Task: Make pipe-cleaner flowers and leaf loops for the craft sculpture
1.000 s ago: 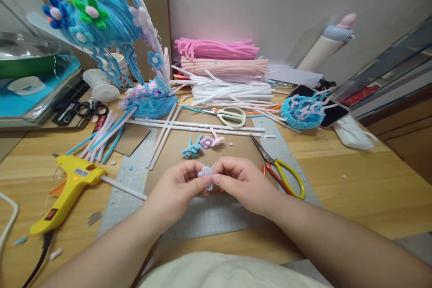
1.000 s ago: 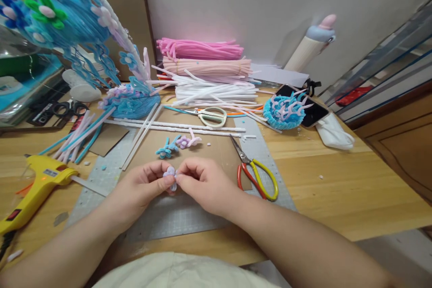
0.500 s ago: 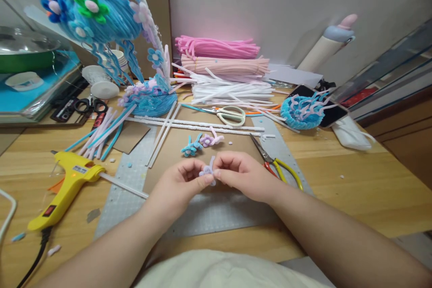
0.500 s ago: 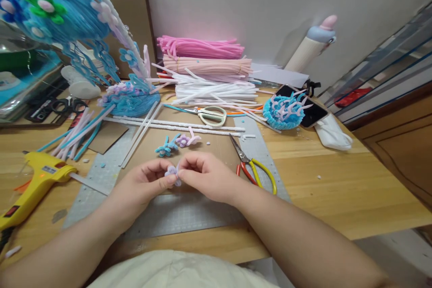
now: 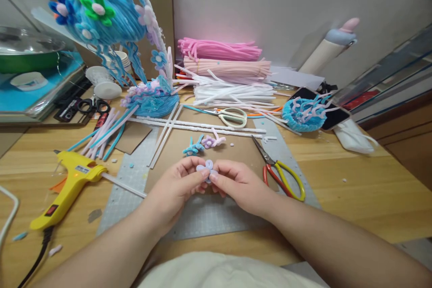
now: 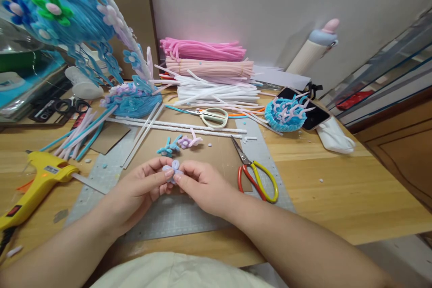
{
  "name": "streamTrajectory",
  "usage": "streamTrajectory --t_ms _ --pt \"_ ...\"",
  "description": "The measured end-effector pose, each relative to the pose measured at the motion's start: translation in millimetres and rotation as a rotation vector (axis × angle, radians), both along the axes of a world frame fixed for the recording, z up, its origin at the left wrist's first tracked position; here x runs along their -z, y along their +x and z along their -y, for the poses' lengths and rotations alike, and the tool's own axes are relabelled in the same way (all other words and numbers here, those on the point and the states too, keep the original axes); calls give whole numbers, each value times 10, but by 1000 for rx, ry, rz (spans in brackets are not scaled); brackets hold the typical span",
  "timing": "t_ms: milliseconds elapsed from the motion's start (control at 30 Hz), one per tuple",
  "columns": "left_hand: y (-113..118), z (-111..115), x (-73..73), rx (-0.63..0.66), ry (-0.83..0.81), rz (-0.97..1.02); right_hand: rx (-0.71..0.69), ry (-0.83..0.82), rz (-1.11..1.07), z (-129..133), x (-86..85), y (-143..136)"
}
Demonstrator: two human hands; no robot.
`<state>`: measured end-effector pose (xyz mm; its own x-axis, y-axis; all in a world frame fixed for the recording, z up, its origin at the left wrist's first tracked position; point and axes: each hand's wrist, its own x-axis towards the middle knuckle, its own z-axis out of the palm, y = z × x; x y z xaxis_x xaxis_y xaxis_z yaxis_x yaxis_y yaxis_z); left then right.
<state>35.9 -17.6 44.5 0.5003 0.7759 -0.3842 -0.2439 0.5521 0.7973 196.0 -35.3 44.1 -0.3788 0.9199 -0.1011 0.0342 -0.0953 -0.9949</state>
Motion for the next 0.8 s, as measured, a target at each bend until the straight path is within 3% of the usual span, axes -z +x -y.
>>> streamTrajectory --t_ms 167,433,633,800 --pt "5 -8 -12 -8 45 -79 95 -95 35 -5 -8 17" --pt "-5 -27 19 27 108 -163 94 4 217 5 -14 24" --pt "-22 -32 -19 175 83 -205 -13 -129 108 -32 -35 56" --pt "-1 -33 -16 93 73 -132 39 -124 29 -72 -23 104"
